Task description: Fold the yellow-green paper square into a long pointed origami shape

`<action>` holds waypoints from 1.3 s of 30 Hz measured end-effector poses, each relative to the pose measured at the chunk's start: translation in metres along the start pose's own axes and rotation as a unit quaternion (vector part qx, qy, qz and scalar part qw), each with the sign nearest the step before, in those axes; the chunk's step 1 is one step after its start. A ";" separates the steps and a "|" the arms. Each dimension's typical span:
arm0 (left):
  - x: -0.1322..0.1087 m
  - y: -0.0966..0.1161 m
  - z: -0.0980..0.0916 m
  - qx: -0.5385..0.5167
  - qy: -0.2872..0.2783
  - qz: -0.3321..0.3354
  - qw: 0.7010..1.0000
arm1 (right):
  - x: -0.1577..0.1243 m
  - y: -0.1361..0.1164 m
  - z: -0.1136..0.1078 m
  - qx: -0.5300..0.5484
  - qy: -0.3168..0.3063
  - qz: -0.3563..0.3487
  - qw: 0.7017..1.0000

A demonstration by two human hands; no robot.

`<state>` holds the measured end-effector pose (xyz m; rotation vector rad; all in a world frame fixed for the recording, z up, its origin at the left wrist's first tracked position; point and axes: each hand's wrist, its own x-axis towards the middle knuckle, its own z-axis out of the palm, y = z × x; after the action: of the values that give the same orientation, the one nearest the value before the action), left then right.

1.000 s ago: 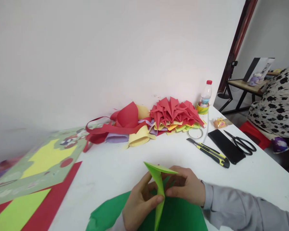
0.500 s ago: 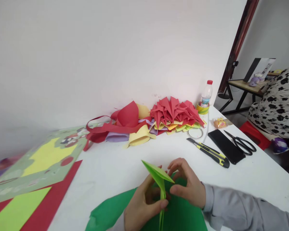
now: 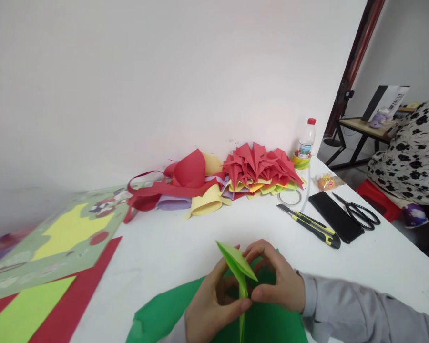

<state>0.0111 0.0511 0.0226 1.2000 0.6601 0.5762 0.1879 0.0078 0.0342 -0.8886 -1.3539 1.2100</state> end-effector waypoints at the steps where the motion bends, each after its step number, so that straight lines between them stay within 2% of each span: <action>1: 0.000 -0.001 -0.001 -0.003 -0.002 -0.002 1.000 | 0.000 0.000 0.000 0.008 -0.001 -0.006 1.000; 6: 0.001 -0.006 -0.003 0.003 0.000 -0.005 1.000 | 0.001 0.001 0.001 -0.013 0.013 -0.019 1.000; 19: 0.002 -0.004 0.000 0.021 0.005 -0.007 1.000 | 0.002 0.001 0.002 -0.021 0.023 0.009 0.999; 39: 0.003 -0.003 -0.007 0.021 -0.007 -0.026 0.999 | 0.002 0.004 0.002 0.035 0.027 0.026 0.999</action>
<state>0.0087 0.0567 0.0175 1.2219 0.6920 0.5123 0.1857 0.0099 0.0309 -0.9055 -1.2450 1.2570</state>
